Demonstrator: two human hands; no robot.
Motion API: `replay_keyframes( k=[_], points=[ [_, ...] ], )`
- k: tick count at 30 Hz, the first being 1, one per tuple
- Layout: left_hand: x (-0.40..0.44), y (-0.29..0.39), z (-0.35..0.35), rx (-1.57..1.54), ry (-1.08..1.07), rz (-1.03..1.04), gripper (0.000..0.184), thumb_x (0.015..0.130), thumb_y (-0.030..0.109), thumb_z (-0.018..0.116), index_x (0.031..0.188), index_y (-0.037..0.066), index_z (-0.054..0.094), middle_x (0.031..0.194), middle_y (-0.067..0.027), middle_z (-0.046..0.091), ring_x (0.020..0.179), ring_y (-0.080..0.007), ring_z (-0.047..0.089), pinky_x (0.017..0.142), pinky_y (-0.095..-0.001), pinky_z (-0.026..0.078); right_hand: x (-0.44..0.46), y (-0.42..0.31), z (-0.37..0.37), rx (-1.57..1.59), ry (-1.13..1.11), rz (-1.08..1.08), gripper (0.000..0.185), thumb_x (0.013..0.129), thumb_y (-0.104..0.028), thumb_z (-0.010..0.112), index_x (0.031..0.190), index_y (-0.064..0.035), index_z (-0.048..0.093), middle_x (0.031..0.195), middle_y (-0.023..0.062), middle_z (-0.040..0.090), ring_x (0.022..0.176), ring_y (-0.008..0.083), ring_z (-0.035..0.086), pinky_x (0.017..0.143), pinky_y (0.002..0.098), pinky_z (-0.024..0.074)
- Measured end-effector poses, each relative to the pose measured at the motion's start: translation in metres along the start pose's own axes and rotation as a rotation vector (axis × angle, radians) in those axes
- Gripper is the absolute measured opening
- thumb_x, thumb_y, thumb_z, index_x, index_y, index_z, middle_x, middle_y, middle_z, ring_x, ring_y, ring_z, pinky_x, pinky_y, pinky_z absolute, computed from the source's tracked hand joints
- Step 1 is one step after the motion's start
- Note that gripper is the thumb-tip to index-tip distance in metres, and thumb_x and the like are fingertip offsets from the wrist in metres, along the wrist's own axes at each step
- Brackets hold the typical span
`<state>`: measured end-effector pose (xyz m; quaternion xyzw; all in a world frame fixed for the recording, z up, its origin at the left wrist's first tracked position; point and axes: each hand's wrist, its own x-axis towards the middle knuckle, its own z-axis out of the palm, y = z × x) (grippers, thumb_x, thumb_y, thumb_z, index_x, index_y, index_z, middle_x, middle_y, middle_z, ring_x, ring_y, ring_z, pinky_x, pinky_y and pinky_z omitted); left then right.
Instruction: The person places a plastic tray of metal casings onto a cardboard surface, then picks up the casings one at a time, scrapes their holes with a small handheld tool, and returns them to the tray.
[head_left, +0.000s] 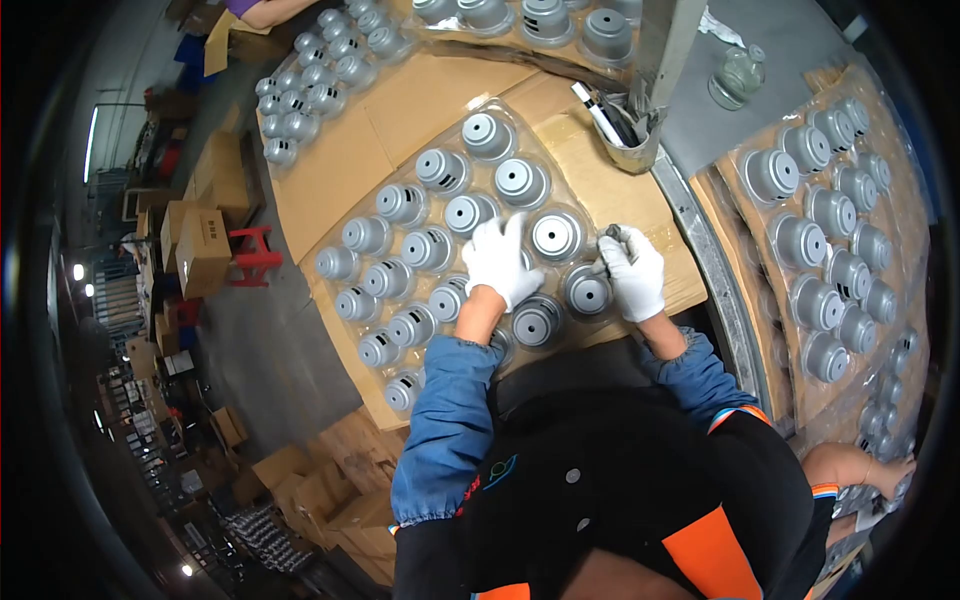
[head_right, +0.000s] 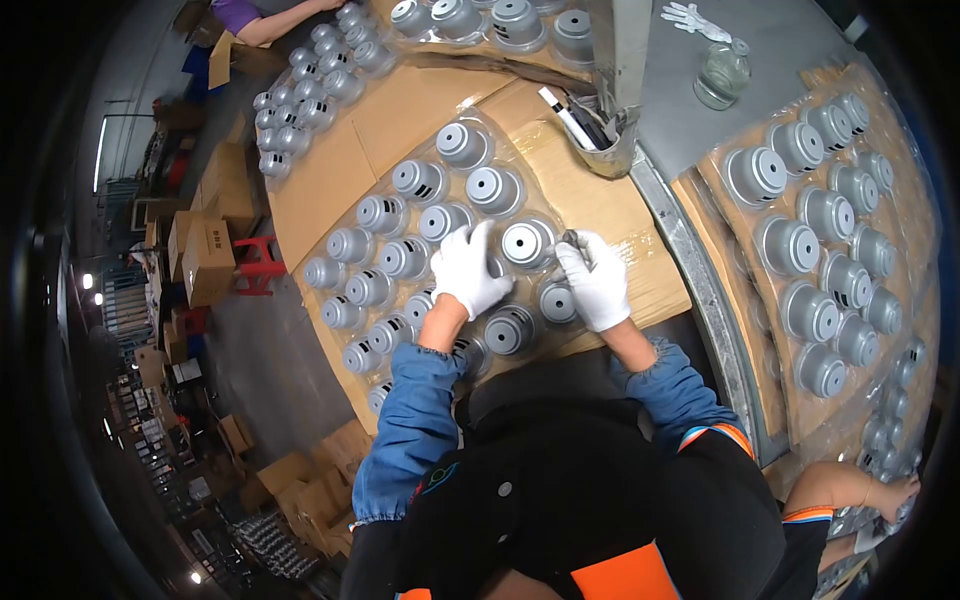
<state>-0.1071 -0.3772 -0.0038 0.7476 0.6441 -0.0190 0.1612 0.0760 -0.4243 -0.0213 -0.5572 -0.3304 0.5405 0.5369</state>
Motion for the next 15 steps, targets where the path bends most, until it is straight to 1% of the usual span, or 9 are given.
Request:
replay_keyframes(
  k=[1,3,5,6,8,9,11,13,15],
  points=[
    [0.005,0.01,-0.007,-0.039,0.087,0.13,0.073,0.06,0.03,0.074,0.125,0.015,0.046,0.121,-0.0164,0.049,0.11,-0.0373,0.049,0.092,-0.0453,0.042,0.003,0.003,0.0,-0.023,0.008,-0.023,0.02,0.089,-0.008,0.059,0.105,0.0043,0.057,0.083,0.0055,0.063,0.065,0.0069,0.057,0.06,0.0217,0.0473],
    [0.02,0.025,0.005,-0.089,0.029,0.216,0.067,0.06,0.025,0.075,0.122,0.018,0.048,0.12,-0.0163,0.05,0.107,-0.0374,0.051,0.089,-0.0458,0.044,0.007,0.005,0.001,0.006,-0.001,-0.01,0.02,0.088,-0.007,0.06,0.105,0.0043,0.057,0.084,0.0057,0.063,0.065,0.0065,0.056,0.06,0.0217,0.0469],
    [0.034,0.025,0.035,-0.152,-0.183,0.166,0.063,0.064,0.023,0.072,0.122,0.019,0.049,0.125,-0.0167,0.045,0.108,-0.0363,0.05,0.088,-0.045,0.044,0.011,0.011,0.001,-0.078,0.022,-0.055,0.02,0.088,-0.007,0.06,0.105,0.0038,0.057,0.085,0.0063,0.064,0.066,0.0065,0.056,0.061,0.0219,0.0471],
    [0.033,0.027,0.033,-0.153,-0.185,0.167,0.063,0.064,0.023,0.072,0.122,0.019,0.049,0.125,-0.0167,0.045,0.108,-0.0363,0.05,0.088,-0.045,0.044,0.012,0.01,-0.001,-0.079,0.024,-0.053,0.02,0.088,-0.007,0.06,0.105,0.0038,0.057,0.085,0.0063,0.064,0.066,0.0065,0.056,0.061,0.0219,0.0471],
    [0.027,0.029,0.026,-0.336,-0.02,0.094,0.057,0.064,0.019,0.073,0.116,0.013,0.05,0.119,-0.0175,0.049,0.103,-0.0323,0.055,0.085,-0.0412,0.047,0.016,0.005,-0.004,-0.05,0.045,-0.047,0.018,0.088,-0.005,0.059,0.104,0.0031,0.058,0.087,0.0068,0.065,0.066,0.0075,0.058,0.061,0.0223,0.0479],
    [0.024,0.024,0.027,-0.334,-0.022,0.099,0.057,0.064,0.019,0.073,0.116,0.013,0.05,0.119,-0.0175,0.049,0.103,-0.0323,0.055,0.085,-0.0412,0.047,0.017,0.001,-0.005,-0.047,0.05,-0.049,0.018,0.088,-0.005,0.059,0.104,0.0031,0.058,0.087,0.0068,0.065,0.066,0.0075,0.058,0.061,0.0223,0.0479],
    [0.011,0.005,0.033,-0.876,0.191,-0.026,0.052,0.068,0.012,0.072,0.113,0.008,0.046,0.109,-0.0153,0.053,0.097,-0.0242,0.057,0.082,-0.0353,0.05,0.019,-0.007,-0.006,-0.031,0.057,0.002,0.016,0.087,-0.004,0.059,0.101,0.0028,0.059,0.086,0.0065,0.065,0.065,0.0084,0.059,0.06,0.0225,0.0483],
    [-0.012,0.022,-0.013,-1.675,0.023,-0.32,0.051,0.073,0.006,0.069,0.115,0.005,0.041,0.101,-0.0113,0.054,0.094,-0.0193,0.057,0.079,-0.032,0.051,0.017,-0.009,0.001,0.034,0.002,-0.011,0.014,0.087,-0.004,0.06,0.099,0.0027,0.059,0.084,0.0062,0.065,0.064,0.0086,0.059,0.059,0.0224,0.0481],
    [-0.028,0.015,-0.016,-1.748,0.033,-0.301,0.05,0.076,0.002,0.065,0.117,0.006,0.036,0.105,-0.0112,0.053,0.095,-0.02,0.057,0.078,-0.0338,0.052,0.011,-0.014,0.011,0.1,-0.059,-0.022,0.013,0.087,-0.004,0.06,0.098,0.0026,0.06,0.082,0.006,0.065,0.063,0.0088,0.059,0.057,0.0224,0.0479]
  ],
)
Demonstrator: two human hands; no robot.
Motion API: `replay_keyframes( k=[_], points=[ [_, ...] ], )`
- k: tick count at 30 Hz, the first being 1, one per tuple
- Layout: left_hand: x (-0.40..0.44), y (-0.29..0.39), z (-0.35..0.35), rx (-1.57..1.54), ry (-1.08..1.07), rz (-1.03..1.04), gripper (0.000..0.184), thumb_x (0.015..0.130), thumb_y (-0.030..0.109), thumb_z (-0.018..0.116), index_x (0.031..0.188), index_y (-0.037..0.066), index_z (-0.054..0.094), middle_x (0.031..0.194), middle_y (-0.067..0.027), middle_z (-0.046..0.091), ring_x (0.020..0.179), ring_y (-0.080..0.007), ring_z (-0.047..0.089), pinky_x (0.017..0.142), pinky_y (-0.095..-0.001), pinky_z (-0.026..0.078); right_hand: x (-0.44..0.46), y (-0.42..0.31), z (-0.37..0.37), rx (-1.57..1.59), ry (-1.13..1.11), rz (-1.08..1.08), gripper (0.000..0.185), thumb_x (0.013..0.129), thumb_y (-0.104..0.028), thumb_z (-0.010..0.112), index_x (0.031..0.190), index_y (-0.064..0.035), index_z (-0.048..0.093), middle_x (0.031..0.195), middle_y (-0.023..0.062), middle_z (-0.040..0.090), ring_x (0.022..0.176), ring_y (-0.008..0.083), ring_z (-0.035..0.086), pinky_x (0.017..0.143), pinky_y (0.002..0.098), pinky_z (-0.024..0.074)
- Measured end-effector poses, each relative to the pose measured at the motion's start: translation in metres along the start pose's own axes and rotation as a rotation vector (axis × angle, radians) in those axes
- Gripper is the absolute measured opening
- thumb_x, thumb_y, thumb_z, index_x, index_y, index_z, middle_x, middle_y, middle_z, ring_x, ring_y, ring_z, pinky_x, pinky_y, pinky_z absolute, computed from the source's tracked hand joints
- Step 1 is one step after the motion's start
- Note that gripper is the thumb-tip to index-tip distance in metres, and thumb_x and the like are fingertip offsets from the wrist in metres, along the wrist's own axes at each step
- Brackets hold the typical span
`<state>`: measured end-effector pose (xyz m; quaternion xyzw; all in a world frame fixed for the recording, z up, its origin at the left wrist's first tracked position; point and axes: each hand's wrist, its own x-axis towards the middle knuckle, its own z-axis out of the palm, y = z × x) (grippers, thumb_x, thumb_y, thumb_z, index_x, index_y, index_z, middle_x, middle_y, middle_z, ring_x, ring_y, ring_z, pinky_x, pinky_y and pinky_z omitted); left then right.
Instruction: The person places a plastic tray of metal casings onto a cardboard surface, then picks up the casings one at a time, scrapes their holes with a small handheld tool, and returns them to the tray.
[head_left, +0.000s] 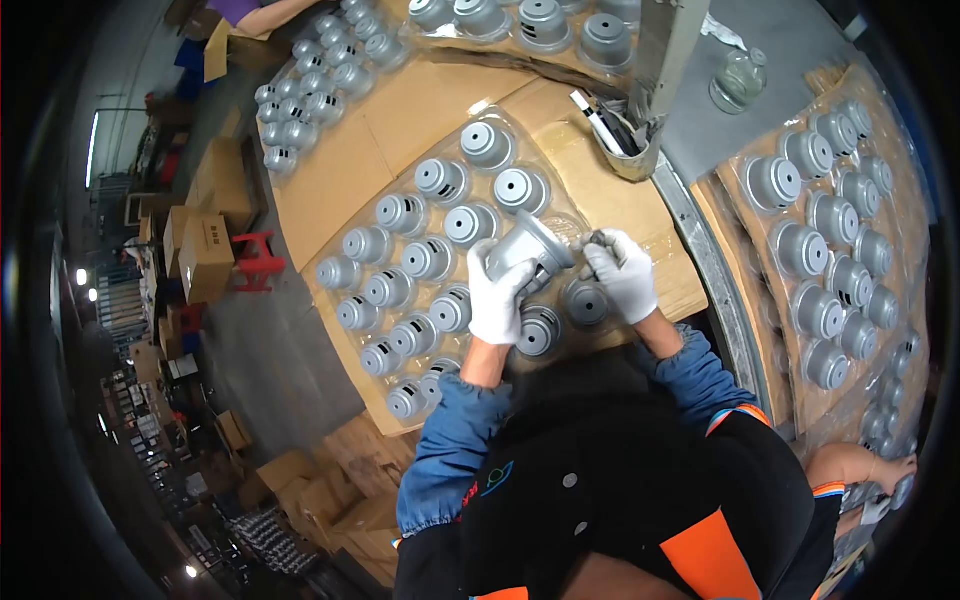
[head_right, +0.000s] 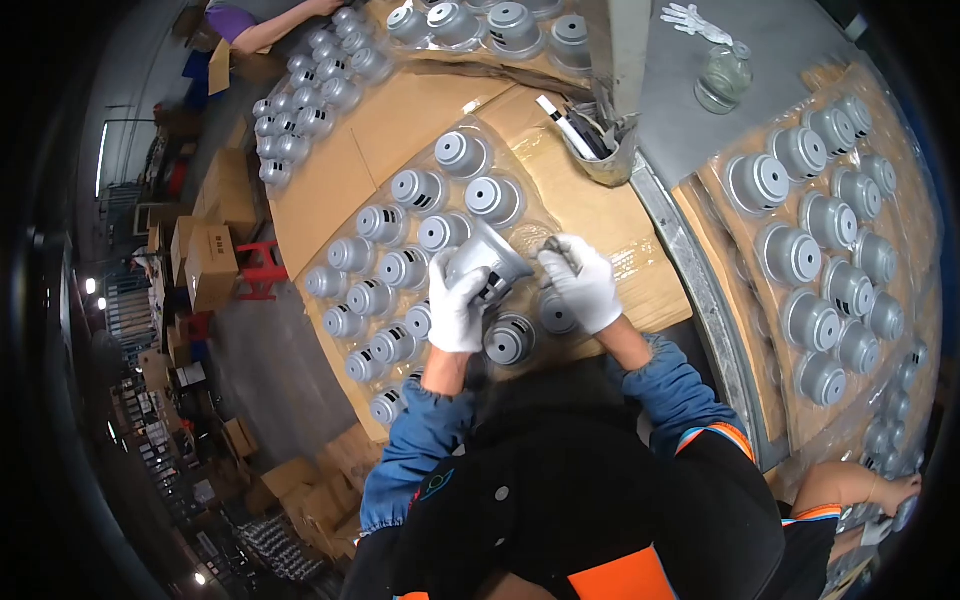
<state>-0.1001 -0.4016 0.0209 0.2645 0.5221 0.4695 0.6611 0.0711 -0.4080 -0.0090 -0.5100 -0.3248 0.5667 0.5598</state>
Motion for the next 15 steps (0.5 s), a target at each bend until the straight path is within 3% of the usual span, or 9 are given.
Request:
replay_keyframes(
  k=[2,3,4,7,8,10,15],
  points=[
    [-0.015,0.001,0.004,-0.167,0.095,0.078,0.05,0.077,0.001,0.063,0.119,0.005,0.036,0.108,-0.012,0.051,0.096,-0.0209,0.057,0.079,-0.0356,0.052,-0.007,-0.011,0.01,-0.13,-0.165,-0.097,0.011,0.087,-0.003,0.06,0.096,0.0023,0.06,0.077,0.0055,0.063,0.061,0.0086,0.058,0.055,0.0223,0.0471],
    [-0.023,0.003,0.008,-0.139,0.109,0.087,0.044,0.083,0.014,0.059,0.12,0.009,0.036,0.112,-0.0147,0.051,0.099,-0.0296,0.059,0.077,-0.0433,0.055,-0.01,-0.018,0.013,-0.229,-0.209,-0.129,0.009,0.086,-0.003,0.06,0.095,0.0019,0.061,0.077,0.0055,0.063,0.058,0.0085,0.057,0.054,0.0224,0.0467],
    [-0.031,0.009,0.012,-0.141,0.116,0.091,0.044,0.083,0.014,0.059,0.12,0.009,0.036,0.112,-0.0147,0.051,0.099,-0.0296,0.059,0.077,-0.0433,0.055,-0.012,-0.02,0.016,-0.229,-0.216,-0.128,0.009,0.086,-0.003,0.06,0.095,0.0019,0.061,0.077,0.0055,0.063,0.058,0.0085,0.057,0.054,0.0224,0.0467],
    [-0.04,0.013,0.008,-0.347,0.094,-0.09,0.044,0.091,0.036,0.049,0.123,0.006,0.043,0.118,-0.0158,0.053,0.105,-0.0316,0.057,0.083,-0.0478,0.052,-0.018,-0.027,0.025,-0.136,-0.237,-0.128,0.01,0.086,-0.003,0.061,0.094,0.0023,0.061,0.076,0.0057,0.063,0.056,0.0083,0.056,0.053,0.0223,0.0463],
    [-0.042,0.013,0.007,-0.349,0.096,-0.088,0.044,0.091,0.036,0.049,0.123,0.006,0.043,0.118,-0.0158,0.053,0.105,-0.0316,0.057,0.083,-0.0478,0.052,-0.02,-0.033,0.027,-0.098,-0.214,-0.121,0.01,0.086,-0.003,0.061,0.094,0.0025,0.061,0.075,0.0057,0.063,0.055,0.0083,0.056,0.052,0.0224,0.0461],
    [-0.046,0.019,0.011,-0.618,0.078,-0.278,0.046,0.092,0.04,0.046,0.123,0.006,0.046,0.119,-0.0144,0.054,0.109,-0.0314,0.054,0.085,-0.0475,0.05,-0.02,-0.036,0.029,-0.061,-0.193,-0.117,0.011,0.085,-0.004,0.062,0.094,0.0027,0.061,0.075,0.0058,0.062,0.054,0.0083,0.056,0.052,0.0225,0.046],
    [-0.045,0.003,-0.002,-0.678,-0.156,-0.24,0.046,0.095,0.041,0.035,0.124,0.006,0.046,0.122,-0.0132,0.053,0.112,-0.0284,0.052,0.088,-0.0434,0.048,-0.015,-0.03,0.022,-0.266,-0.225,-0.317,0.009,0.085,-0.003,0.062,0.093,0.0029,0.061,0.073,0.0062,0.062,0.054,0.0087,0.056,0.05,0.0231,0.0459]
  ],
)
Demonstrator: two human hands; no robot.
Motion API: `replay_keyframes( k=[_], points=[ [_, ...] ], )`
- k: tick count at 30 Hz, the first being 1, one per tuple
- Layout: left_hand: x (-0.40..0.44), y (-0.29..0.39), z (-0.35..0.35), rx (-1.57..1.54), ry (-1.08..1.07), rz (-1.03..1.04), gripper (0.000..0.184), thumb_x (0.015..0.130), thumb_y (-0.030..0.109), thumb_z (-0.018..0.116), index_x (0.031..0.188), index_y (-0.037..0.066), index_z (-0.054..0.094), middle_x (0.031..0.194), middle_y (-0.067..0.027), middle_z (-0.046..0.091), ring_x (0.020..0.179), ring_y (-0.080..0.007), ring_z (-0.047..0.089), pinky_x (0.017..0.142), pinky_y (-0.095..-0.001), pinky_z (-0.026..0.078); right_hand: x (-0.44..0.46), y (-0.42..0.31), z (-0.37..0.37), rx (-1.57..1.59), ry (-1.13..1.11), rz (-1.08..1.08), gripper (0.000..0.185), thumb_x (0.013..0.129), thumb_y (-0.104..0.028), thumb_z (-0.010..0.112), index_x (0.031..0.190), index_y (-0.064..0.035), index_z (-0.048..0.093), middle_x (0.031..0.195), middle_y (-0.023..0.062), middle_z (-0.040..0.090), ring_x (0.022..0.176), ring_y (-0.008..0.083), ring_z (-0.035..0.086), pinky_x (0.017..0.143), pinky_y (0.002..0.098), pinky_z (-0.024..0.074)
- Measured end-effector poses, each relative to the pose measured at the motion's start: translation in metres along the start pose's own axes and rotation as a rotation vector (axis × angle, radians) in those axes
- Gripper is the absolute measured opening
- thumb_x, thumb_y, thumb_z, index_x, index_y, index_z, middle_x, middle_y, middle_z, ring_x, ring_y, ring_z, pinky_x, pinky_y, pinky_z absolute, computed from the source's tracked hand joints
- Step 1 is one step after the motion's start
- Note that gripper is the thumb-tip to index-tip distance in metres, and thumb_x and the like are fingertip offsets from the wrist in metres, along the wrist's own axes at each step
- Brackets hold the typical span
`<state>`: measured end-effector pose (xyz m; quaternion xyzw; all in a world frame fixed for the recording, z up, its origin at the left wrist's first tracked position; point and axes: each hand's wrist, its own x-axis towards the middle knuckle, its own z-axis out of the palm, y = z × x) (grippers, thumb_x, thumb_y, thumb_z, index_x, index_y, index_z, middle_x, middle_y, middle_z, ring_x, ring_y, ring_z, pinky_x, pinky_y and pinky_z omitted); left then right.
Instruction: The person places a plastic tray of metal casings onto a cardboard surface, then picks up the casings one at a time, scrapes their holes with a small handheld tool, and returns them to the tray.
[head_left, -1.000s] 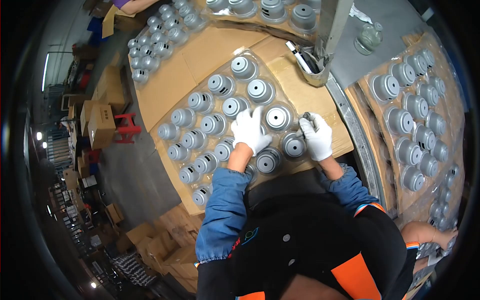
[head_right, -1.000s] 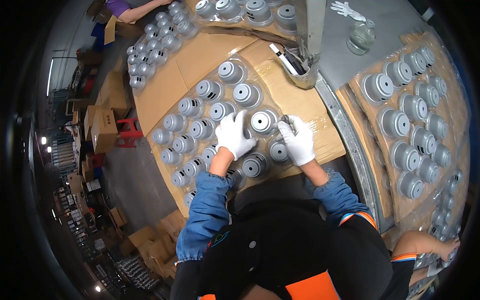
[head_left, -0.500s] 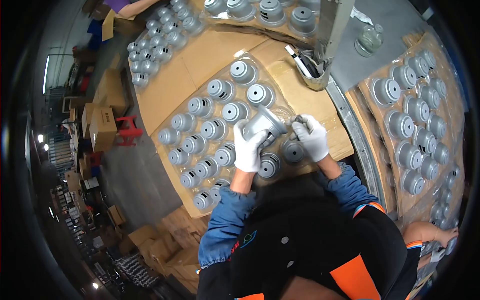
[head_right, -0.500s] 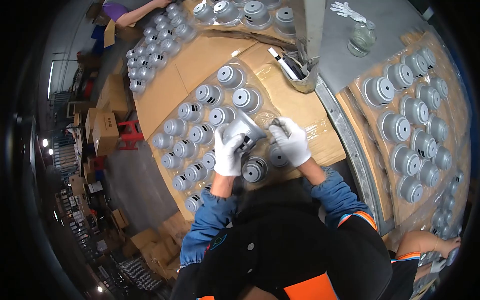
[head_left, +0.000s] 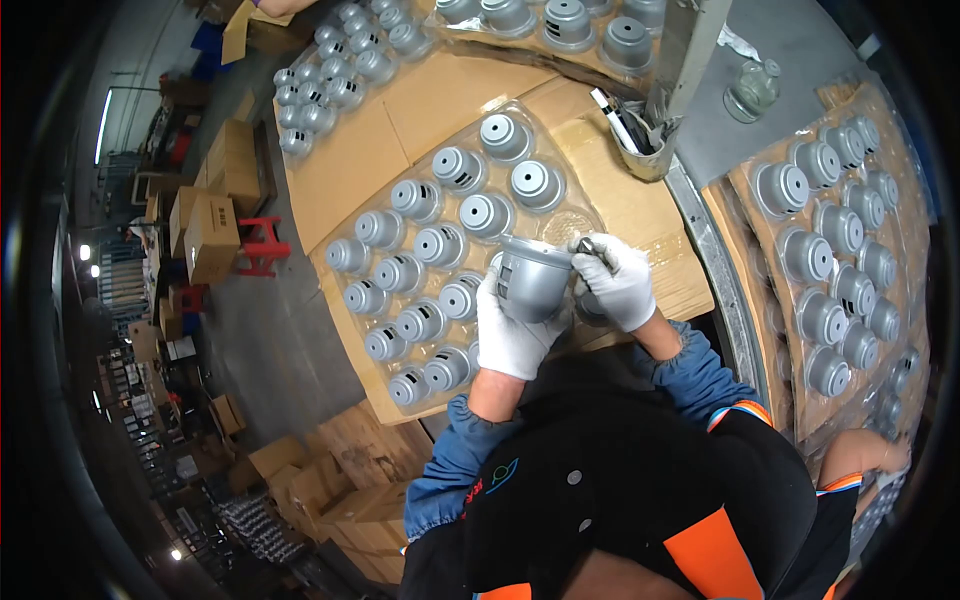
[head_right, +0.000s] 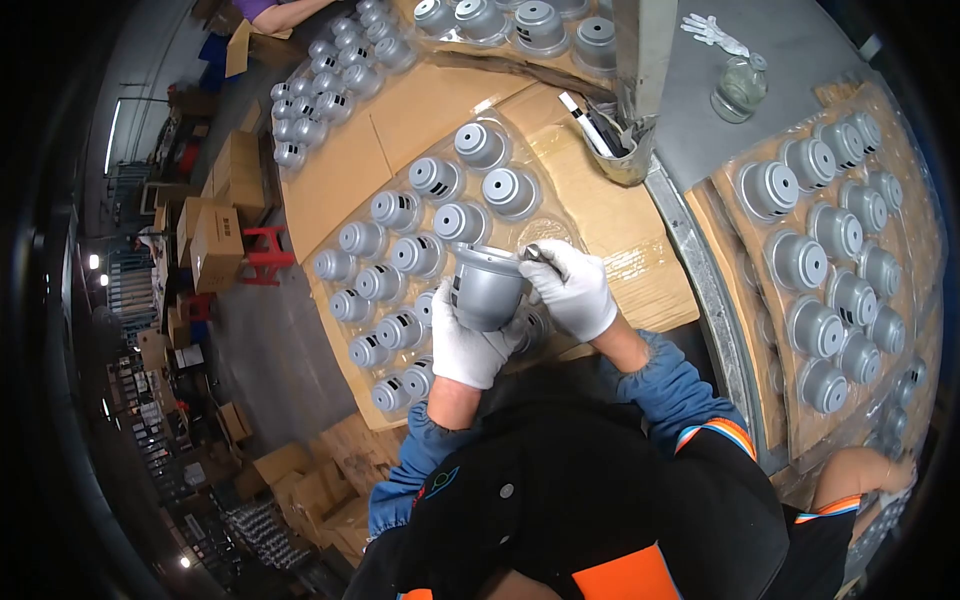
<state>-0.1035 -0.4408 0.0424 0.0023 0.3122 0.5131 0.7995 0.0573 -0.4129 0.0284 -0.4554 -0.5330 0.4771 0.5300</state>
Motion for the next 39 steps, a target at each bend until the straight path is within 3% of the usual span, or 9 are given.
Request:
replay_keyframes(
  k=[10,23,26,29,31,32,33,35,39],
  points=[
    [-0.009,-0.008,0.013,0.337,0.169,0.082,0.047,0.098,0.039,0.035,0.126,0.002,0.045,0.12,-0.0133,0.055,0.109,-0.0251,0.055,0.089,-0.0393,0.048,-0.007,0.006,-0.005,0.107,0.066,0.099,0.008,0.086,-0.004,0.062,0.091,0.0021,0.061,0.07,0.0057,0.061,0.053,0.0093,0.057,0.05,0.0237,0.0459],
    [-0.007,-0.004,0.027,0.238,0.18,-0.029,0.049,0.097,0.043,0.033,0.125,0.005,0.047,0.118,-0.0131,0.056,0.101,-0.0246,0.059,0.081,-0.0371,0.05,-0.003,-0.012,-0.011,0.058,0.052,0.094,0.007,0.086,-0.003,0.061,0.091,0.001,0.061,0.069,0.0044,0.06,0.052,0.0082,0.055,0.049,0.0226,0.0447],
    [0.001,-0.005,0.021,0.206,0.125,-0.021,0.044,0.094,0.037,0.043,0.124,0.005,0.046,0.117,-0.0137,0.056,0.101,-0.0249,0.058,0.079,-0.0371,0.051,-0.001,-0.005,-0.012,0.02,0.038,0.068,0.007,0.086,-0.003,0.061,0.091,0.0007,0.061,0.07,0.0052,0.062,0.052,0.0093,0.057,0.05,0.0233,0.046],
    [0.02,-0.004,0.006,0.756,0.229,0.388,0.057,0.077,0.022,0.069,0.124,0.003,0.041,0.113,-0.0132,0.053,0.098,-0.025,0.058,0.079,-0.0368,0.052,0.003,0.014,-0.01,-0.031,0.081,0.04,0.008,0.086,-0.004,0.06,0.093,0.0013,0.061,0.075,0.0071,0.064,0.055,0.0102,0.059,0.052,0.0238,0.0478],
    [0.034,0.003,0.003,1.229,0.303,0.631,0.065,0.072,0.021,0.074,0.125,0.003,0.04,0.111,-0.0117,0.053,0.098,-0.0225,0.057,0.081,-0.0356,0.051,0.008,0.02,-0.012,-0.051,0.134,0.037,0.01,0.087,-0.005,0.06,0.094,0.0019,0.061,0.079,0.008,0.066,0.057,0.0104,0.06,0.053,0.024,0.0487],
    [0.051,0.007,-0.022,1.365,0.33,0.71,0.07,0.062,0.019,0.08,0.121,0.003,0.045,0.11,-0.0124,0.054,0.098,-0.0256,0.056,0.084,-0.0351,0.049,0.01,0.022,-0.016,0.044,0.215,0.168,0.012,0.088,-0.007,0.059,0.095,0.0024,0.06,0.081,0.0086,0.066,0.058,0.0104,0.061,0.054,0.0238,0.0489],
    [0.057,0.009,-0.018,1.361,0.33,0.709,0.07,0.062,0.019,0.08,0.121,0.003,0.045,0.11,-0.0124,0.054,0.098,-0.0256,0.056,0.084,-0.0351,0.049,0.011,0.024,-0.02,0.141,0.296,0.3,0.014,0.089,-0.009,0.058,0.097,0.003,0.06,0.084,0.0091,0.067,0.06,0.0103,0.061,0.055,0.0236,0.0492],
    [0.066,0.014,-0.011,1.915,0.224,0.788,0.066,0.056,0.021,0.08,0.115,0.007,0.052,0.109,-0.0129,0.055,0.098,-0.0313,0.056,0.086,-0.0377,0.047,0.011,0.029,-0.029,0.086,0.272,0.3,0.017,0.09,-0.01,0.056,0.099,0.0036,0.058,0.086,0.0086,0.067,0.061,0.0105,0.061,0.056,0.0236,0.049],
    [0.089,-0.001,0.001,2.272,0.163,0.36,0.06,0.057,0.026,0.075,0.113,0.019,0.056,0.113,-0.015,0.05,0.102,-0.0366,0.051,0.084,-0.043,0.048,0.004,0.034,-0.035,0.037,0.24,0.299,0.017,0.089,-0.01,0.057,0.1,0.0034,0.059,0.087,0.0096,0.067,0.062,0.0117,0.061,0.059,0.0241,0.0486]
  ],
)
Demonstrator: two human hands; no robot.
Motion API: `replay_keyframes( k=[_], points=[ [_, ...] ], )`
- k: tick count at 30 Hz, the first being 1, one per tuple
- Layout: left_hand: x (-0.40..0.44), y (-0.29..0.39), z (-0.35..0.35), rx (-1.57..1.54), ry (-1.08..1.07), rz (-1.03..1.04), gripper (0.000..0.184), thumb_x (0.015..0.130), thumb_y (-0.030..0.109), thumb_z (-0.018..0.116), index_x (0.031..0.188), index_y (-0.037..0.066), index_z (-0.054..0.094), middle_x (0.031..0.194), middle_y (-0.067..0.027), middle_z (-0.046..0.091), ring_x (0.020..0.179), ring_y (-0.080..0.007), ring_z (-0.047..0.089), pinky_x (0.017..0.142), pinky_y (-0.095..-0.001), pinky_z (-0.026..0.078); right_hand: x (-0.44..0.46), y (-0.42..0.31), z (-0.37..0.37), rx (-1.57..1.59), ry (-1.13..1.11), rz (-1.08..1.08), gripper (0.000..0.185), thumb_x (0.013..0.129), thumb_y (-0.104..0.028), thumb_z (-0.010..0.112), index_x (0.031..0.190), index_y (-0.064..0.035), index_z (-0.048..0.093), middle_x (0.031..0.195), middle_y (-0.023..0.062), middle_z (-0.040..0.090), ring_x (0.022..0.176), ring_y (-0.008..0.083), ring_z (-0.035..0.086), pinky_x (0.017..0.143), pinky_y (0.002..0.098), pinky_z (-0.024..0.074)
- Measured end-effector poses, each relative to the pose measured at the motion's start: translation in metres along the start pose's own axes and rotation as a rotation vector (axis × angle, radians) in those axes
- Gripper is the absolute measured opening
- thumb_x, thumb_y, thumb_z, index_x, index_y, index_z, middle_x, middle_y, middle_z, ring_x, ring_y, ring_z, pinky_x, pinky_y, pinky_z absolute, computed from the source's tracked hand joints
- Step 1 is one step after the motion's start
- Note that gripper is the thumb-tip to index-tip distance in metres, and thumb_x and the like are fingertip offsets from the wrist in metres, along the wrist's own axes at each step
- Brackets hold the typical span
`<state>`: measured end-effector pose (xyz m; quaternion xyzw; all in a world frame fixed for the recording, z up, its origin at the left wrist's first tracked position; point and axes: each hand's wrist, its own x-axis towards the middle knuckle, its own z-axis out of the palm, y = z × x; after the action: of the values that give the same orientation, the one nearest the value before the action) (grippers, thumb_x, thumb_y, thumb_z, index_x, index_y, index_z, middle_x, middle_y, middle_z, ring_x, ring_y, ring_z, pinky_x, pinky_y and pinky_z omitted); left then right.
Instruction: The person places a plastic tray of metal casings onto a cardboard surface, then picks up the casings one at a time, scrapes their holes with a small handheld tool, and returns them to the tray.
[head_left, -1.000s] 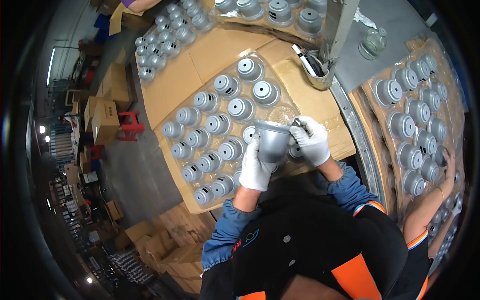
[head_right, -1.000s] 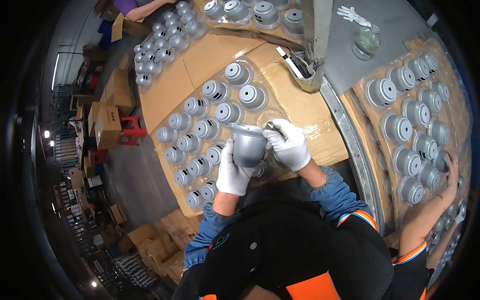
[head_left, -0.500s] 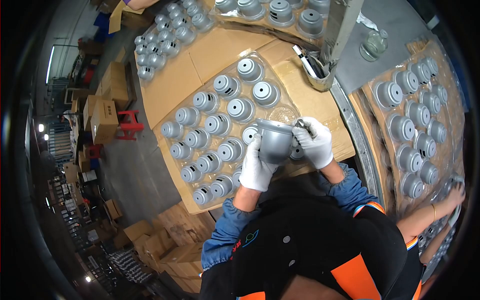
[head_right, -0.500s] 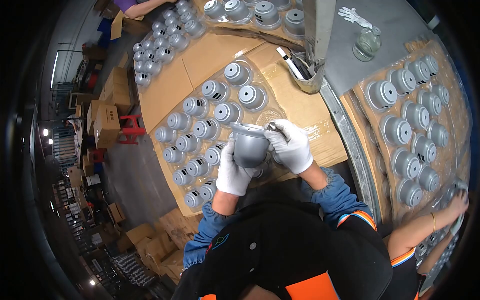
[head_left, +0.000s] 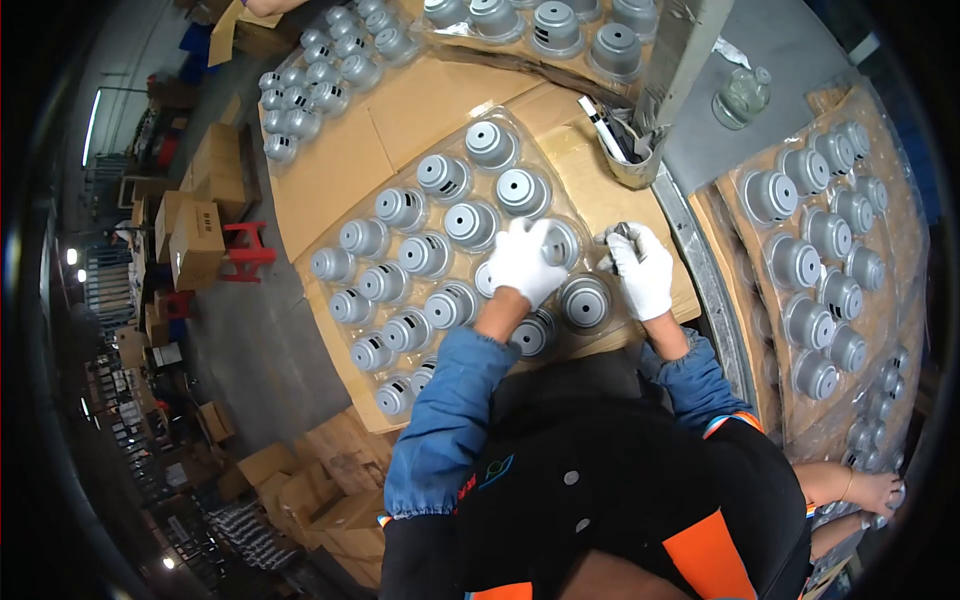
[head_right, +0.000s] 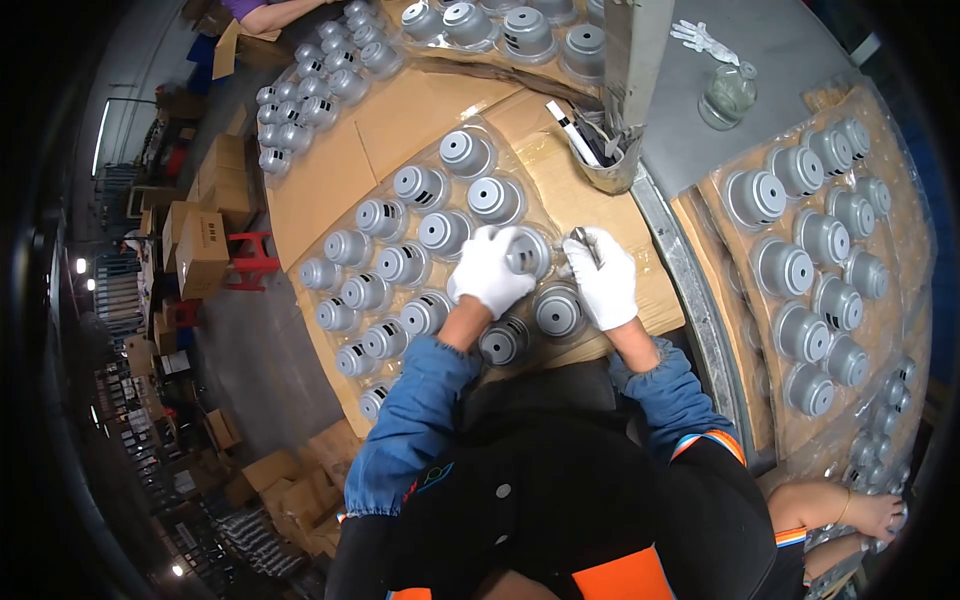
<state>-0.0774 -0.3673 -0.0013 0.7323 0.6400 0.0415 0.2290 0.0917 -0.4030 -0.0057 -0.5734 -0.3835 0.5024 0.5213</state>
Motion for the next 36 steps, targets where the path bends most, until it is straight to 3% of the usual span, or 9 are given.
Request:
replay_keyframes(
  k=[8,13,15,18,22,26,28,32,36],
  points=[
    [0.01,-0.002,0.011,-0.119,-0.045,0.142,0.06,0.071,0.024,0.066,0.127,0.013,0.045,0.118,-0.0195,0.047,0.109,-0.0378,0.048,0.09,-0.0493,0.041,-0.033,0.008,0.007,-0.111,0.047,-0.005,0.02,0.088,-0.009,0.058,0.103,0.0037,0.058,0.083,0.0087,0.065,0.061,0.0103,0.059,0.058,0.0236,0.046],
    [-0.027,-0.122,-0.043,-0.188,0.871,-0.025,0.027,0.07,0.013,0.062,0.096,0.006,0.062,0.093,-0.0139,0.06,0.091,-0.0312,0.056,0.084,-0.0403,0.044,-0.054,0.006,0.025,-0.051,0.029,0.045,0.016,0.09,-0.008,0.057,0.101,0.0024,0.058,0.082,0.0054,0.063,0.058,0.0066,0.055,0.054,0.0202,0.0428],
    [-0.05,-0.198,-0.067,0.187,0.839,-0.255,0.041,0.068,0.015,0.063,0.108,0.008,0.059,0.11,-0.014,0.055,0.107,-0.0328,0.048,0.088,-0.046,0.042,-0.061,0.009,0.034,-0.109,0.009,0.041,0.016,0.09,-0.009,0.058,0.101,0.0022,0.058,0.081,0.0052,0.062,0.058,0.0064,0.054,0.053,0.0203,0.0429],
    [-0.07,-0.254,-0.097,0.251,0.246,-0.837,0.056,0.07,0.025,0.067,0.122,0.014,0.053,0.13,-0.0152,0.043,0.109,-0.0338,0.05,0.096,-0.0434,0.041,-0.078,-0.008,0.062,-0.039,-0.054,0.133,0.014,0.089,-0.009,0.058,0.099,0.0018,0.058,0.08,0.0041,0.062,0.056,0.0066,0.054,0.051,0.0208,0.0422],
    [-0.091,-0.313,-0.078,0.031,0.14,-0.779,0.06,0.064,0.026,0.074,0.12,0.015,0.054,0.124,-0.0149,0.047,0.109,-0.0352,0.052,0.094,-0.044,0.044,-0.094,-0.005,0.1,-0.304,-0.214,-0.082,0.018,0.089,-0.01,0.058,0.101,0.0039,0.057,0.079,0.0056,0.063,0.059,0.0068,0.057,0.053,0.0205,0.0436],
    [-0.121,-0.329,-0.069,-0.082,0.447,-0.621,0.062,0.063,0.025,0.077,0.118,0.013,0.051,0.115,-0.0131,0.052,0.103,-0.0343,0.055,0.089,-0.043,0.048,-0.113,-0.01,0.136,-0.113,-0.283,0.134,0.018,0.087,-0.011,0.06,0.097,0.0049,0.059,0.077,0.007,0.065,0.061,0.0096,0.059,0.056,0.0233,0.0463],
    [-0.146,-0.327,-0.059,-1.012,0.737,-0.365,0.057,0.069,0.017,0.072,0.119,0.009,0.046,0.11,-0.0118,0.051,0.099,-0.0301,0.057,0.078,-0.0409,0.053,-0.115,0.007,0.151,-0.248,-0.29,-0.004,0.019,0.086,-0.011,0.061,0.098,0.0041,0.06,0.078,0.0087,0.066,0.066,0.0118,0.061,0.059,0.0252,0.048],
    [-0.194,-0.222,-0.096,-1.559,0.631,-0.462,0.051,0.083,0.017,0.053,0.129,0.006,0.036,0.123,-0.0174,0.043,0.104,-0.0339,0.054,0.072,-0.045,0.055,-0.122,-0.017,0.188,-0.28,-0.47,-0.1,0.017,0.088,-0.013,0.058,0.098,0.0009,0.062,0.079,0.0086,0.066,0.064,0.0112,0.062,0.061,0.0254,0.0484],
    [-0.21,-0.176,-0.092,-1.714,0.61,-0.447,0.057,0.081,0.023,0.059,0.129,0.004,0.035,0.121,-0.0168,0.046,0.101,-0.0328,0.057,0.07,-0.0457,0.056,-0.13,-0.021,0.208,-0.219,-0.592,-0.06,0.019,0.087,-0.012,0.06,0.101,-0.0003,0.063,0.083,0.0107,0.066,0.072,0.0138,0.064,0.066,0.0273,0.0496]
  ],
)
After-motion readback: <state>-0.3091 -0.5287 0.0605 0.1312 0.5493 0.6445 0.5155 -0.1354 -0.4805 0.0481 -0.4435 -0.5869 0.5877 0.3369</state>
